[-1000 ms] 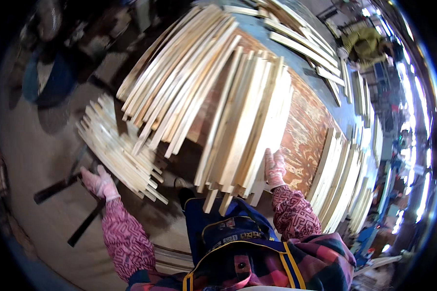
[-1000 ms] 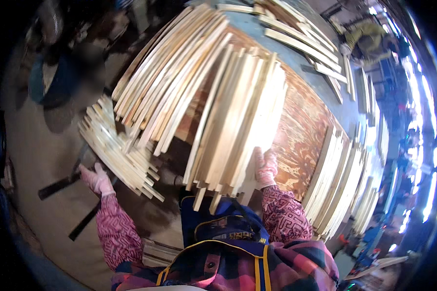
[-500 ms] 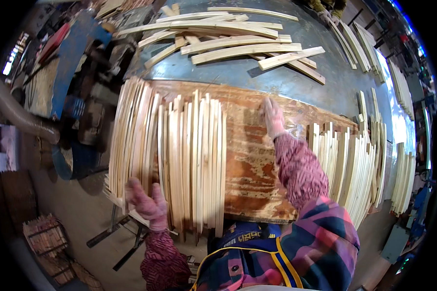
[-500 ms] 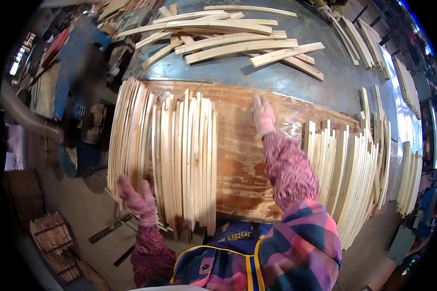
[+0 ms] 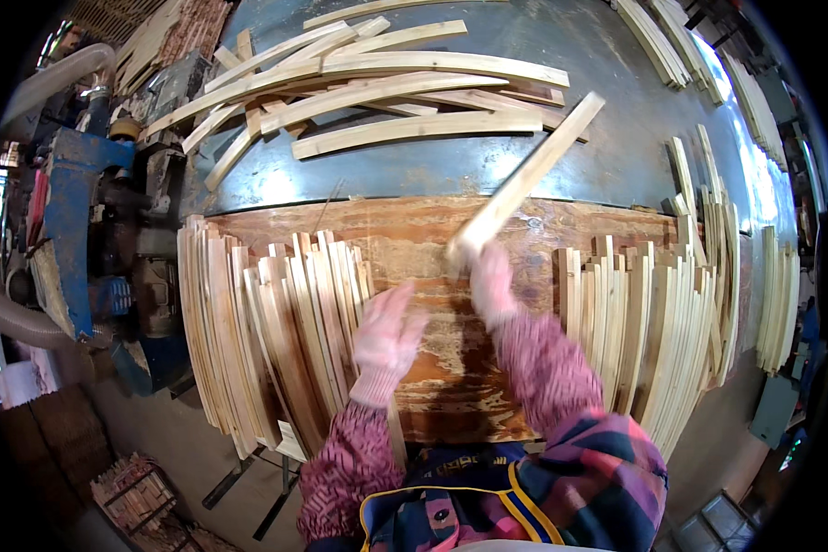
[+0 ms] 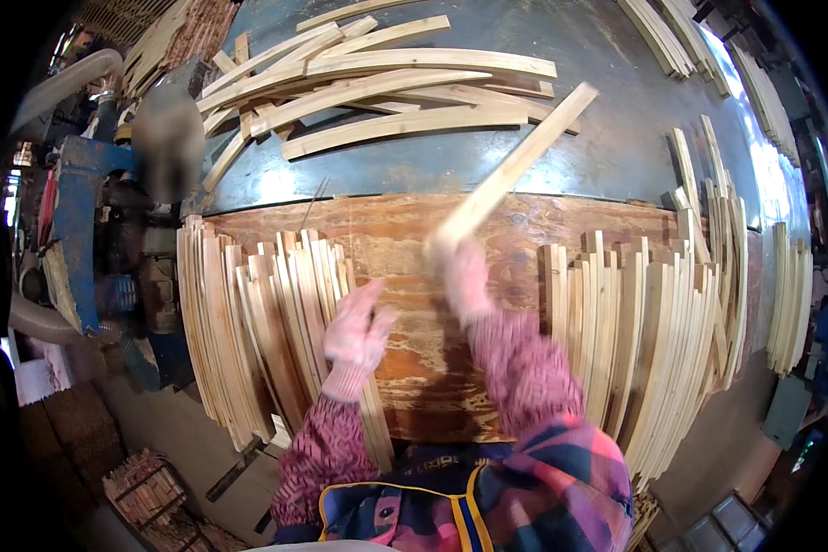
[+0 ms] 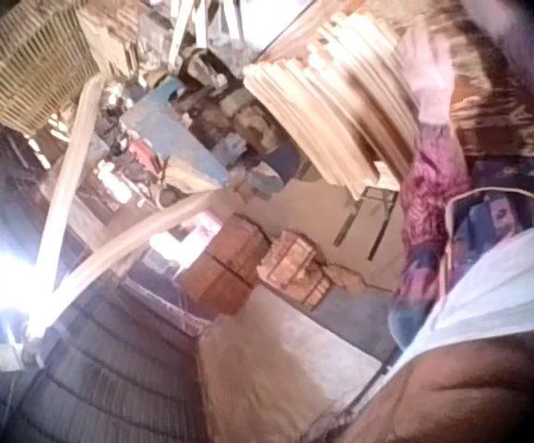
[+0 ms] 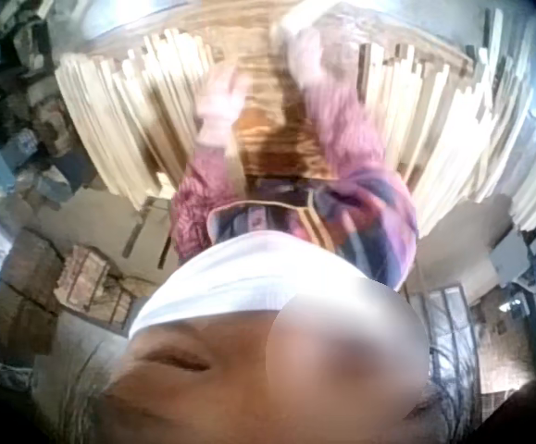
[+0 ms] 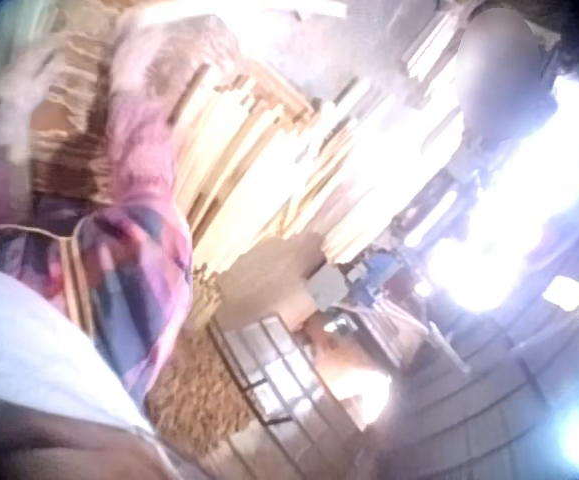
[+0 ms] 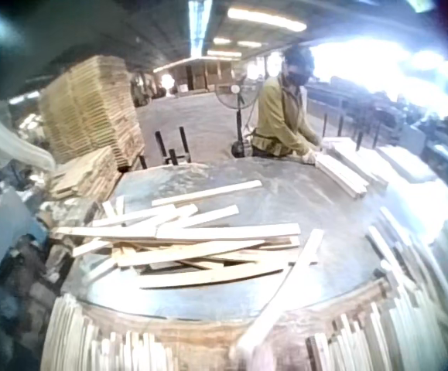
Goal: The person repeatedly picks up thin wooden planks from a pile on the floor and places them into a neat vertical stack on a workbench. The person handles the planks one at a time, aligning them carefully within the growing stack.
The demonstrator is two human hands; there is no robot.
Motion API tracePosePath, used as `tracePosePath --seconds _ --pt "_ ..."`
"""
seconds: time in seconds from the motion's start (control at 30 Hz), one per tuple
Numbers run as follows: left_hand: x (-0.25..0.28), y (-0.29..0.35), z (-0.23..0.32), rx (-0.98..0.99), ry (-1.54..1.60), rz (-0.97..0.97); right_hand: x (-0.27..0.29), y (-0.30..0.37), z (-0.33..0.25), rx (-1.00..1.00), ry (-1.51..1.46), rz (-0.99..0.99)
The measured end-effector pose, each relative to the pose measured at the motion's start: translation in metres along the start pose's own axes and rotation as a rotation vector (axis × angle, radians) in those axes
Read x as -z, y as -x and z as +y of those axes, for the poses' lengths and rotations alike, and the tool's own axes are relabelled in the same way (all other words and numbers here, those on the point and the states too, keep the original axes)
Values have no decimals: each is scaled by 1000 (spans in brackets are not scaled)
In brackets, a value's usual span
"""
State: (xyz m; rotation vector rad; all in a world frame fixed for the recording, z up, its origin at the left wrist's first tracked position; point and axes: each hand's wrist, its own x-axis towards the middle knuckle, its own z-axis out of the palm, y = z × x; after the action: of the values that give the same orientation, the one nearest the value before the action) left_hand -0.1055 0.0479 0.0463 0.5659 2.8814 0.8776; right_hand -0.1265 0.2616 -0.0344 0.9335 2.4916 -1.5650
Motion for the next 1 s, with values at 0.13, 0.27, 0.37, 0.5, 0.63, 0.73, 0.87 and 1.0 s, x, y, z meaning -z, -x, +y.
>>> tracePosePath --seconds 0.13,0.27,0.37,0.5,0.63,0.73,0.87,1.0 --pt "-32 -34 74 306 219 -627 31 185 -2 102 14 -488" --pt "-96 42 18 497 673 -361 76 101 -100 510 1112 -1107" --pt "-57 83 45 366 110 -11 89 -33 0 621 445 -52" --pt "-50 125 40 464 65 51 77 -169 -97 549 979 8" --pt "-34 104 55 370 -76 57 72 -209 -129 443 1244 -65" --pt "-16 58 60 201 23 86 96 -167 -163 347 1182 -372" --pt "-45 0 57 414 1548 -52 132 -50 -176 -20 479 -797" --pt "-50 -50 84 927 1864 -182 132 -43 -114 547 534 -610"
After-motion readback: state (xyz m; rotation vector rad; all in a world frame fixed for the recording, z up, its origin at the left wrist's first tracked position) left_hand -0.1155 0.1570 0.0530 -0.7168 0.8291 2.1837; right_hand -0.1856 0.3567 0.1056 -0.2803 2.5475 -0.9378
